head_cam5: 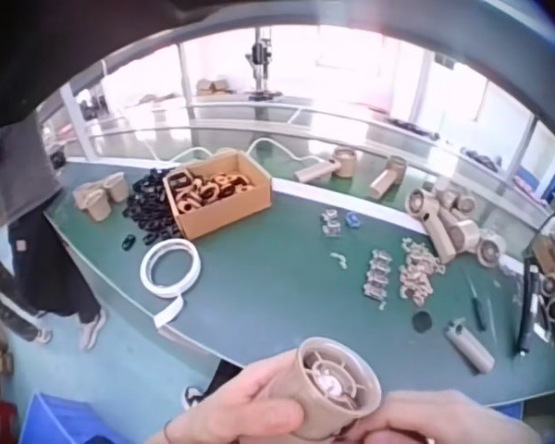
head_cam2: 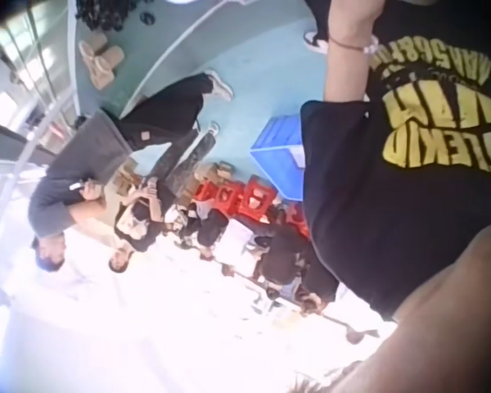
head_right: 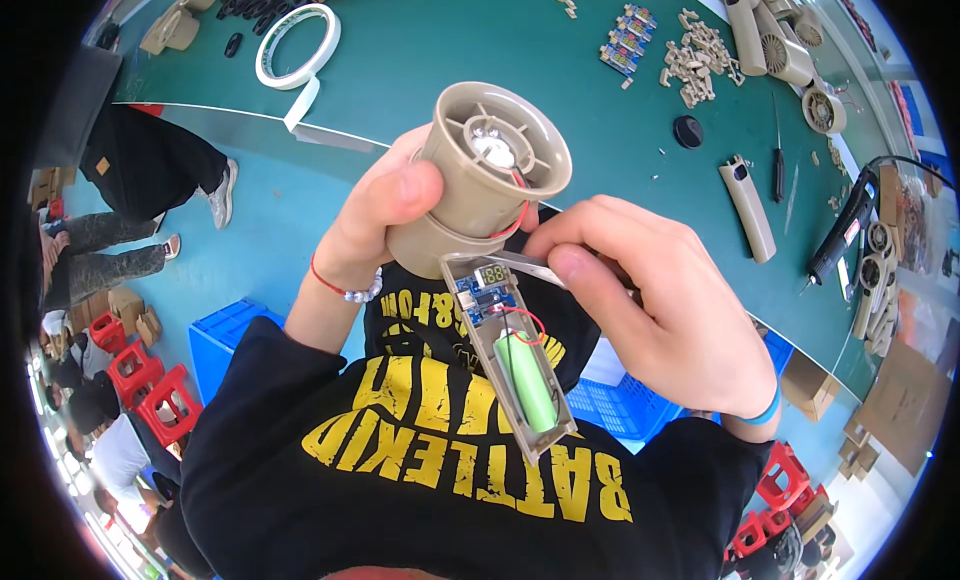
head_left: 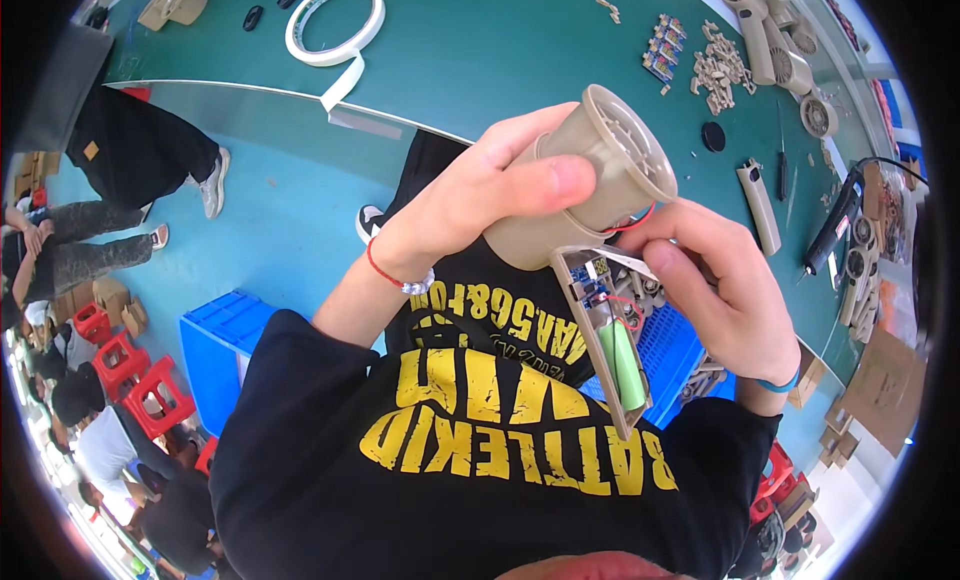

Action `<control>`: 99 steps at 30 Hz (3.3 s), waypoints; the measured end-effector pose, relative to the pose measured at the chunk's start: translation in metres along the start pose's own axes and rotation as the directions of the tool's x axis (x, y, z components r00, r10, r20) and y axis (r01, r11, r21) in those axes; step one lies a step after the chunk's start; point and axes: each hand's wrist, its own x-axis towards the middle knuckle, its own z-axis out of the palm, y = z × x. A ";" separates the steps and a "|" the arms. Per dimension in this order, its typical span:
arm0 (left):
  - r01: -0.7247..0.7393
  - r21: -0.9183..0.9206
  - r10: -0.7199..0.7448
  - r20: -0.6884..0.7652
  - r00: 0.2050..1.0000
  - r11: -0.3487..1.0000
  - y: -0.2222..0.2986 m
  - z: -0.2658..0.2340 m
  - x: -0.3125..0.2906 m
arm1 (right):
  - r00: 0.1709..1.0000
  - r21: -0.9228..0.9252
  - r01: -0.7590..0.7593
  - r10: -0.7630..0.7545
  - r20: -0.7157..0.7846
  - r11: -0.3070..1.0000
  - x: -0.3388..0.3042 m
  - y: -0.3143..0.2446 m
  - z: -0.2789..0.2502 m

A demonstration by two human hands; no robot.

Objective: Assembling the internal components, including the motor, battery, and circuit board, into a portable fan housing.

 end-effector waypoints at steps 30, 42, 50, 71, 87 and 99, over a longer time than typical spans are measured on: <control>0.149 0.018 -0.150 0.052 0.987 0.989 -0.015 -0.011 0.009 | 1.000 0.600 0.025 -0.020 -0.016 0.800 -0.004 0.016 -0.005; 0.109 -0.013 -0.109 0.007 0.994 0.994 -0.007 0.003 0.005 | 0.978 -0.093 0.122 -0.135 -0.156 0.988 -0.008 0.012 0.006; 0.053 0.107 -0.051 -0.019 0.998 0.993 -0.001 0.001 0.004 | 0.994 -0.212 0.077 -0.092 -0.059 0.974 -0.002 0.008 -0.001; 0.029 0.092 -0.034 0.050 0.998 0.995 -0.001 0.001 0.015 | 0.984 0.648 -0.121 0.003 0.179 0.752 0.018 0.049 0.011; 0.006 0.137 -0.001 -0.034 0.999 0.991 -0.012 0.002 0.001 | 0.972 0.569 0.125 -0.214 0.092 0.813 0.019 0.062 0.020; 0.127 0.083 -0.114 -0.147 0.983 0.988 -0.010 0.027 -0.015 | 0.919 0.666 0.238 -0.385 0.080 0.707 0.009 0.090 0.048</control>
